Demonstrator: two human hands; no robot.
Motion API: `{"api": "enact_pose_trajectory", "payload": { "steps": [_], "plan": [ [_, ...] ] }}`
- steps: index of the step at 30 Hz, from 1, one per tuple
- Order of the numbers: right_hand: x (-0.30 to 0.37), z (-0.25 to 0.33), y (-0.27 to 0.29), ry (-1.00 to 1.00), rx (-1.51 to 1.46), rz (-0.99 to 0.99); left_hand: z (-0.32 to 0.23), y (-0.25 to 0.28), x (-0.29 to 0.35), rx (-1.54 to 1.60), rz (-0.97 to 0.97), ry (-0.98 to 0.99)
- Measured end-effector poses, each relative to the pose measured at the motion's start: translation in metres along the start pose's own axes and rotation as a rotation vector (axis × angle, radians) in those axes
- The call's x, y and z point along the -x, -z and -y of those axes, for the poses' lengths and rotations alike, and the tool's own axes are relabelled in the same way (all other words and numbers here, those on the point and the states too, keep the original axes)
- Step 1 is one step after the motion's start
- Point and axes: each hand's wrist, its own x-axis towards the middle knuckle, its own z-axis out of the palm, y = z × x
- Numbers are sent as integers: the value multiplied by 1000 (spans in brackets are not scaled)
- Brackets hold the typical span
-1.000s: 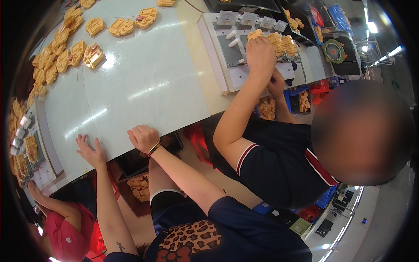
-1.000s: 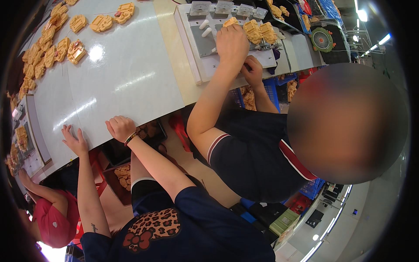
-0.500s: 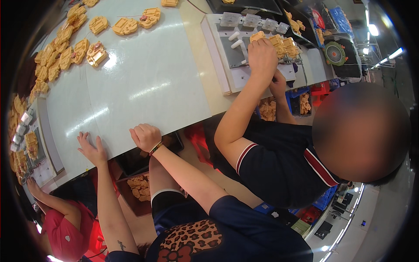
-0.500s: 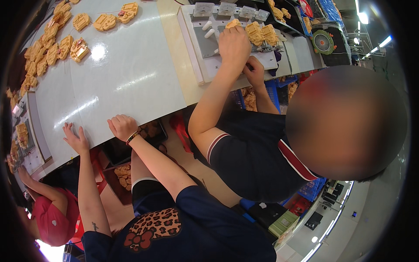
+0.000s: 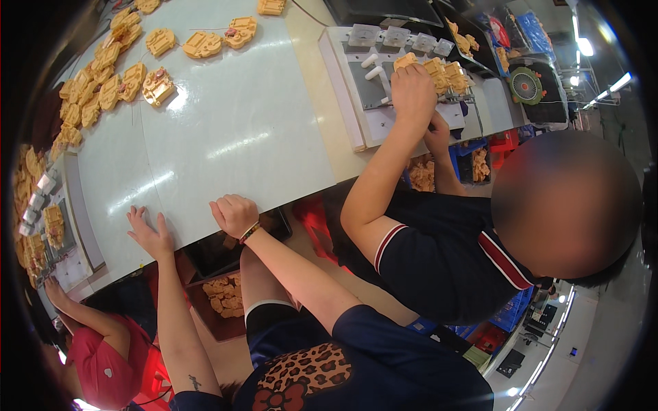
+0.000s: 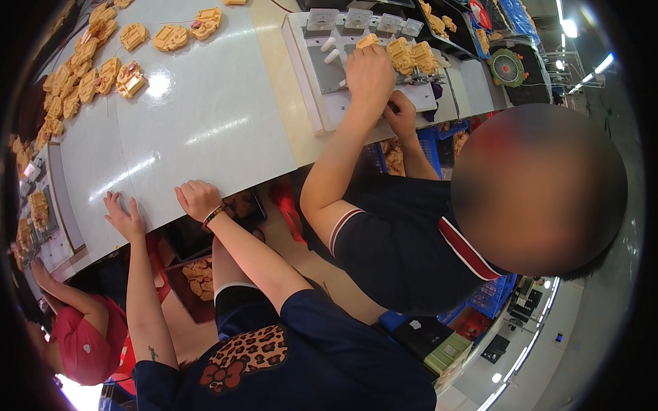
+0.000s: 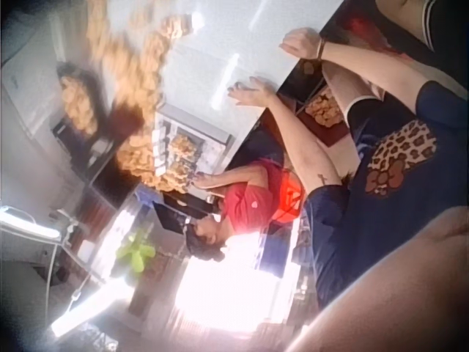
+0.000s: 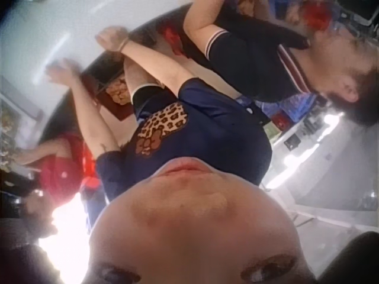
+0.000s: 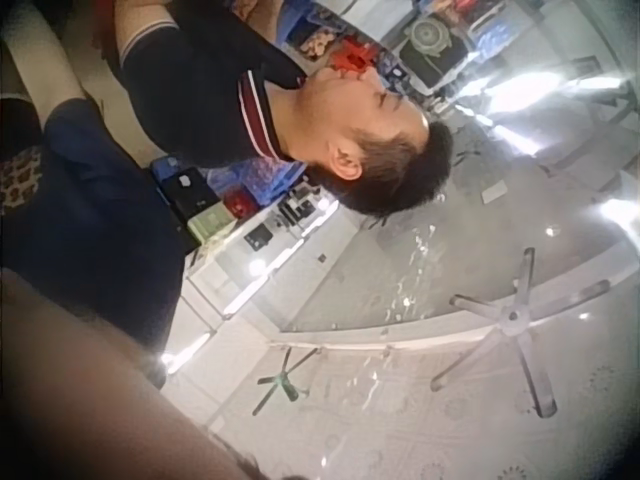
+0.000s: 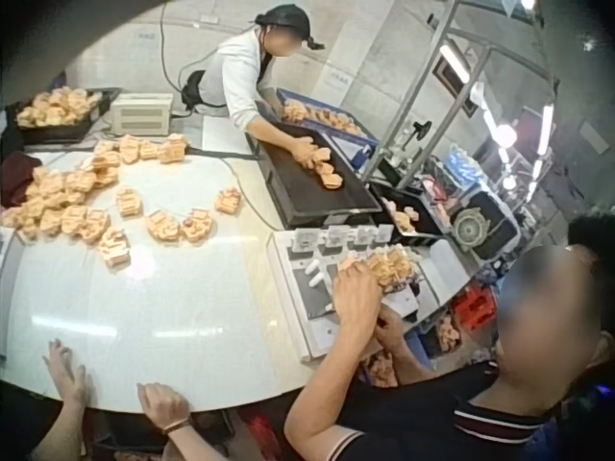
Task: Assemble small plastic toy parts and organize them into bins on a factory workbench.
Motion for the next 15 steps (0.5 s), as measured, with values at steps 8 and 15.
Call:
{"api": "enact_pose_trajectory", "payload": {
  "steps": [8,15],
  "plan": [
    [2,-2,0,18,1,-9,-3,-2,3,28,-48,-14],
    [2,3,-3,42,-50,-13,-3,23,20,178,-307,-109]
  ]
}}
